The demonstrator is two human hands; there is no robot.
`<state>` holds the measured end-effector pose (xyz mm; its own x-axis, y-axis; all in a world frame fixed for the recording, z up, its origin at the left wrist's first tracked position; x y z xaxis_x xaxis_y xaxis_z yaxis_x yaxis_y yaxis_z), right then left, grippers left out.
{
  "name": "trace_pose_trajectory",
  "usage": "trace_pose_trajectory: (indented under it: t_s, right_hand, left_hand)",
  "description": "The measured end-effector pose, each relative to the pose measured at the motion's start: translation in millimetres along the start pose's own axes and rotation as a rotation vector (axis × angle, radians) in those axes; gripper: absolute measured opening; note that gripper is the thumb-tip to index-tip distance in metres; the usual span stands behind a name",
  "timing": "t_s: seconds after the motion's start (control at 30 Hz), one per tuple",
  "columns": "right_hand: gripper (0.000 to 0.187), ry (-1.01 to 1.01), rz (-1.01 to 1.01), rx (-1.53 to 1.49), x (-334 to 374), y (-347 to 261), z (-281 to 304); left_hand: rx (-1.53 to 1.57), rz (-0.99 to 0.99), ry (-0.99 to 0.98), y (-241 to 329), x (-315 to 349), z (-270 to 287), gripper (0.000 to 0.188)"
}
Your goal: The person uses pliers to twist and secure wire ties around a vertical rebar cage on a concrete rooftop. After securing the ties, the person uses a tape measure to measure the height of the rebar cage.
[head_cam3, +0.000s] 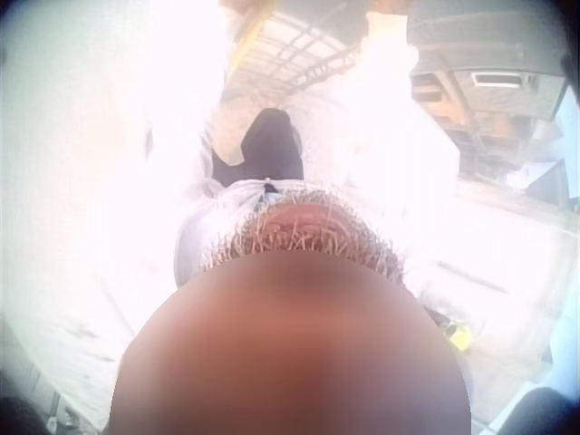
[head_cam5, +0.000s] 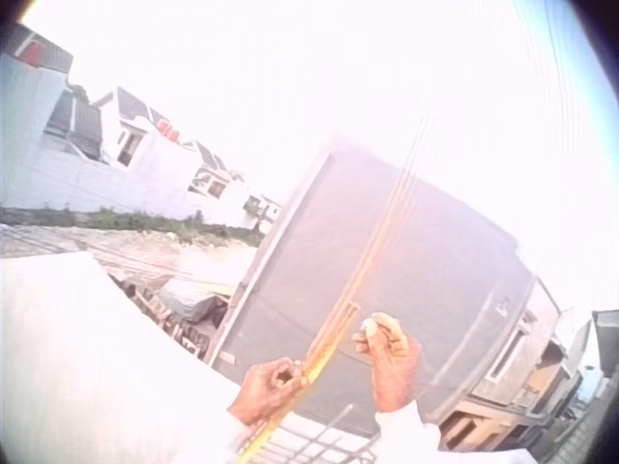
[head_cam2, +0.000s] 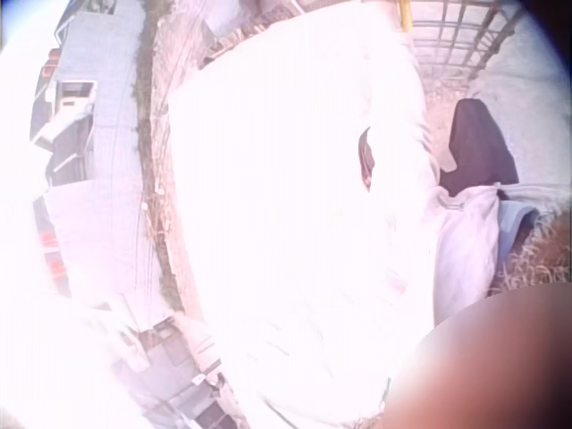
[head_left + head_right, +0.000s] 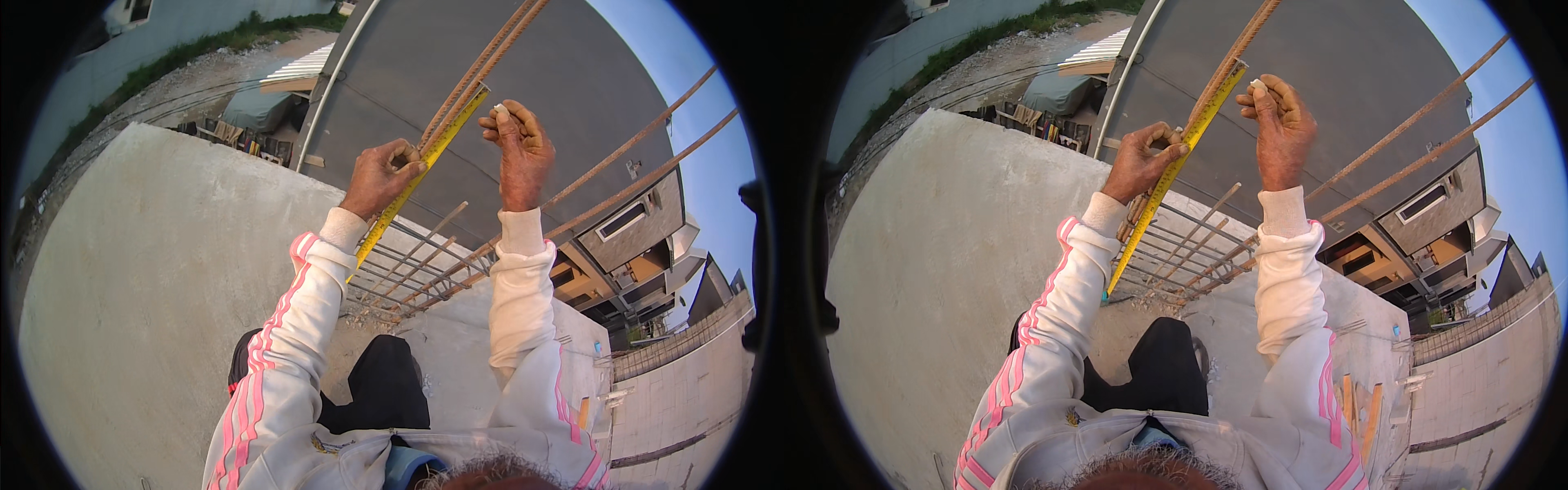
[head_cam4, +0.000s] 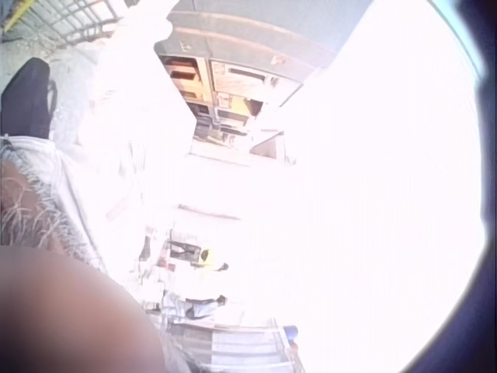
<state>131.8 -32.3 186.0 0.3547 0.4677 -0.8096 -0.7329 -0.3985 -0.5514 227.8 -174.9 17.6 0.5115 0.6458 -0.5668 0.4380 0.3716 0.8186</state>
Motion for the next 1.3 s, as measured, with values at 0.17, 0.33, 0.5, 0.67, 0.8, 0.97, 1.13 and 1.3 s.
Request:
trace_pose_trajectory:
  t_s: [0.17, 0.33, 0.5, 0.67, 0.8, 0.97, 1.13, 1.3]
  right_hand:
    - [0.018, -0.056, 0.207, 0.204, -29, -28, -11]
    - [0.013, -0.39, 0.38, 0.552, 4, -45, -54]
    - [0.016, -0.771, 0.801, 1.063, 26, -59, -116]
    - [0.012, -1.151, 0.923, 1.255, 20, -39, -151]
    - [0.009, -1.298, 0.84, 1.391, 12, -17, -156]
    - [0.007, -1.36, 0.759, 1.356, 9, -9, -158]
    - [0.005, -1.391, 0.693, 1.383, 7, 2, -161]
    - [0.007, -1.354, 0.781, 1.419, 5, 9, -167]
  left_hand:
    - [-0.032, -0.074, 0.0, 8, 1, 2, 0.022]
    - [-0.072, -0.046, 0.018, 6, 2, 3, 0.021]
    - [-0.121, -0.03, 0.001, 4, 2, 4, 0.022]
    - [-0.135, -0.062, 0.021, 3, 1, 5, 0.023]
    - [-0.109, -0.059, 0.02, 1, 1, 4, 0.022]
    - [-0.121, -0.056, 0.022, 3, 1, 6, 0.019]
    - [-0.103, -0.042, 0.03, 3, 1, 5, 0.019]
    - [-0.127, -0.101, 0.04, 10, 2, 6, 0.017]
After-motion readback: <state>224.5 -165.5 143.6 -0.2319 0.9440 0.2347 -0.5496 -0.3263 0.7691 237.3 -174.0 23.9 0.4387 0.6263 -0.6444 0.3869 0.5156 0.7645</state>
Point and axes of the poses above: each hand's wrist, its own x-axis away from the middle knuckle, its own z-axis out of the back of the hand, y = z × x, the point moved 10 cm from there along -x, towards the middle knuckle, and after that the axes turned 2 degrees about z, right-handed, at the moved point
